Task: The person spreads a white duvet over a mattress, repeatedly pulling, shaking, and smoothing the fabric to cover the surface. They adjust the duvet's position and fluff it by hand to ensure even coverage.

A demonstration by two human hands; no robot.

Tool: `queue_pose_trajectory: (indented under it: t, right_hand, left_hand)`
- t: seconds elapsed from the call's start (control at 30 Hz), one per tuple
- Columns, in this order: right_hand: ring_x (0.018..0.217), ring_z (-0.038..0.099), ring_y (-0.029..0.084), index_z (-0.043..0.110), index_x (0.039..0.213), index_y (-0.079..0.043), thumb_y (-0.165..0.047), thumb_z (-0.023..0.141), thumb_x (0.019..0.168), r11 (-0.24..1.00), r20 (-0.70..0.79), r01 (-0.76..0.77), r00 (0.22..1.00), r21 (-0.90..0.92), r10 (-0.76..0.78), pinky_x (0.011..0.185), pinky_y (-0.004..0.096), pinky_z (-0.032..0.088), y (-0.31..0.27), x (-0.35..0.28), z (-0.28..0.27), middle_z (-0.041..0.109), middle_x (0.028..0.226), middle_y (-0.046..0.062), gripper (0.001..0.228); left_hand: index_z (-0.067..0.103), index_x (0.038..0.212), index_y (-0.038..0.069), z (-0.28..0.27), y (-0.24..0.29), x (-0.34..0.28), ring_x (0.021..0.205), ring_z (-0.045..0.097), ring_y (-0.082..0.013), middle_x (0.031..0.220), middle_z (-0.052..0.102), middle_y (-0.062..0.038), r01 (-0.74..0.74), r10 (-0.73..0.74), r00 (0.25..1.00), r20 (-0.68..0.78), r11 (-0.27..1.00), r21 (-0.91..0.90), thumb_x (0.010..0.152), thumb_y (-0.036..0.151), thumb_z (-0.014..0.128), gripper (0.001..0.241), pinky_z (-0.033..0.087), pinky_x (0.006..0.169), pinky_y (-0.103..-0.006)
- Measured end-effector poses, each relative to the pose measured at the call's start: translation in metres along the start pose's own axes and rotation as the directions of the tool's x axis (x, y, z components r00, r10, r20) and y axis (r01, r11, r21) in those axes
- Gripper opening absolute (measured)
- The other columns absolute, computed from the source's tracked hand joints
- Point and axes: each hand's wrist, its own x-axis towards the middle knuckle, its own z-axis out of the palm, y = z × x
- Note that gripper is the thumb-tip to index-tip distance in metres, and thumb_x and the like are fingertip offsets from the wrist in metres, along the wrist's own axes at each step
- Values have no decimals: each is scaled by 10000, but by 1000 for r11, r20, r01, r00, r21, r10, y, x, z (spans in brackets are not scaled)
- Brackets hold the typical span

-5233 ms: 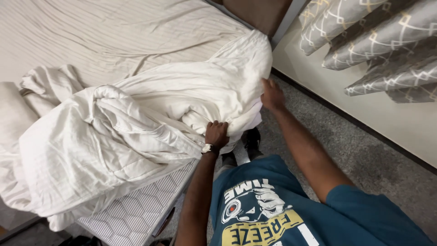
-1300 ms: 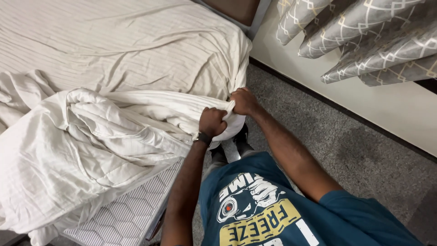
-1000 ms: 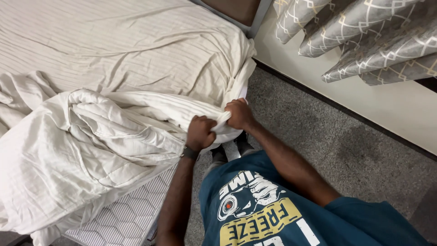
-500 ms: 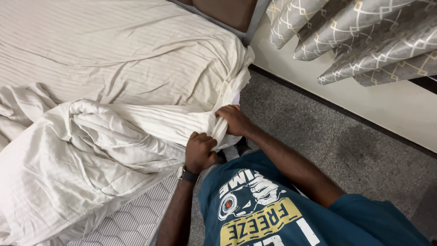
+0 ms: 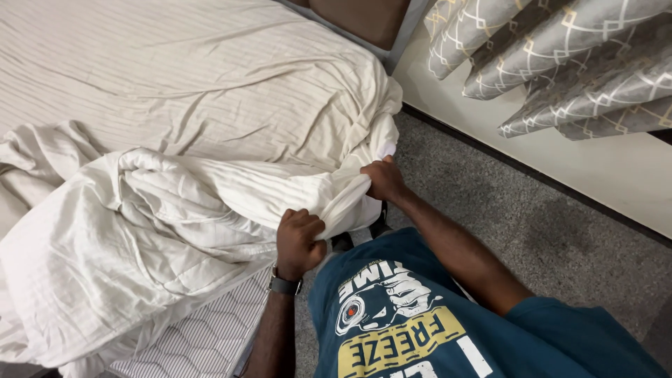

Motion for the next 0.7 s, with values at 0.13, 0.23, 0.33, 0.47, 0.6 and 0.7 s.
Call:
queue_pose_trajectory:
  t: [0.13, 0.23, 0.33, 0.47, 0.6, 0.7]
  right_hand:
    - [1182, 634, 387, 787, 1008, -172, -358, 795, 738, 920, 88, -329, 944, 214, 317, 945, 467, 507, -25, -13, -18, 631, 1224, 147, 328]
    - [994, 632, 335, 737, 872, -243, -290, 757, 716, 991, -15, -86, 996, 103, 88, 902, 386, 469, -27, -25, -28, 667, 782, 36, 164]
    - [791, 641, 348, 648, 686, -172, -203, 703, 729, 998, -90, -20, 996, 53, 25, 904, 345, 458, -51, -36, -53, 632, 632, 75, 76]
    - [718, 682, 325, 597, 658, -170, -220, 688, 678, 998, -90, 19, 996, 65, -13, 876, 348, 436, -63, -37, -68, 650, 608, 55, 105]
    - [780, 728, 330, 650, 728, -152, -240, 674, 725, 998, -122, -28, 992, 64, 36, 893, 394, 437, -76, -18, -76, 689, 663, 85, 91]
    - [909, 737, 312, 757, 1017, -106, -136, 646, 773, 998, -154, -40, 987, 41, 46, 885, 444, 396, -86, -7, -79, 750, 834, 78, 271]
  left_hand:
    - [502, 600, 172, -9, -5, -3, 606, 514, -256, 575, 471, -19, 3, -3, 999, -43, 1000, -11, 538, 197, 546, 80, 393, 696, -379]
    - [538, 621, 161, -10, -22, -14, 626, 525, -276, 592, 488, -35, 41, -44, 997, -56, 998, -41, 560, 198, 558, 74, 394, 700, -397]
    - [542, 641, 164, -5, -46, -32, 651, 516, -285, 622, 470, -40, 94, -101, 988, -121, 994, -58, 553, 190, 580, 99, 391, 703, -410]
    - [634, 807, 147, 0, -52, -34, 737, 546, -321, 708, 509, -66, 356, -359, 881, -310, 932, -67, 554, 100, 642, 258, 394, 744, -439]
    - [583, 1209, 200, 12, -25, -10, 1137, 567, -299, 1186, 602, -36, 637, -484, 711, -510, 750, 177, 616, 114, 638, 601, 397, 994, -495]
    - [527, 1318, 23, 35, -2, 0, 1299, 491, -446, 1347, 540, -239, 354, -187, 834, -520, 903, 244, 740, 76, 672, 598, 314, 1121, -552]
